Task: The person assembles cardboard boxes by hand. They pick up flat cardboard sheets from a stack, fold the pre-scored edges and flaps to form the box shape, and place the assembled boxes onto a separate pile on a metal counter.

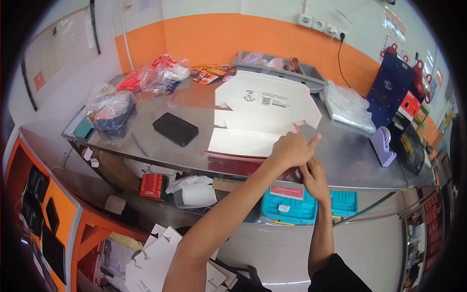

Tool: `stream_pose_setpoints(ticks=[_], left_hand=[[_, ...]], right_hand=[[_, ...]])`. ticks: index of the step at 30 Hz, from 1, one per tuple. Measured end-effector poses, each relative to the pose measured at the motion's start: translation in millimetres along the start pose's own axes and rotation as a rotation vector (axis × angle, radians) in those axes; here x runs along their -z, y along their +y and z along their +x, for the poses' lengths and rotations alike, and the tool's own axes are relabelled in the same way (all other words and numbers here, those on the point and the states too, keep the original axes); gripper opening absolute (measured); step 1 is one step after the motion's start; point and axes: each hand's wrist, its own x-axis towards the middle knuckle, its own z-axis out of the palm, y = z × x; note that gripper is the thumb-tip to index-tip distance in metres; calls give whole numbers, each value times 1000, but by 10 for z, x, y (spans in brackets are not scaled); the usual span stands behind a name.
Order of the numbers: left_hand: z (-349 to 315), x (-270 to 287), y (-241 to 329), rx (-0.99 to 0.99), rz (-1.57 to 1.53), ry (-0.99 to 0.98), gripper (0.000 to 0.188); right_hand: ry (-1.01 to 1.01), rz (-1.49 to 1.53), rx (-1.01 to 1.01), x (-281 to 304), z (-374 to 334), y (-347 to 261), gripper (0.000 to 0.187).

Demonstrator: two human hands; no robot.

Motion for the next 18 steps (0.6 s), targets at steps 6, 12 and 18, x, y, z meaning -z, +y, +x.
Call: stream_pose_setpoints(ticks=[6, 12, 18], left_hand=[[-532, 117, 93, -74, 245, 261, 70], [-2467, 516, -499, 5, 84, 778, 52], [-5397, 157, -1279, 1205, 462, 875, 64]], right_hand=[[4, 44, 53, -83, 68, 205, 36], [590, 73, 190, -346, -196, 124, 27], [-65, 285, 145, -1627, -1601, -671, 21]])
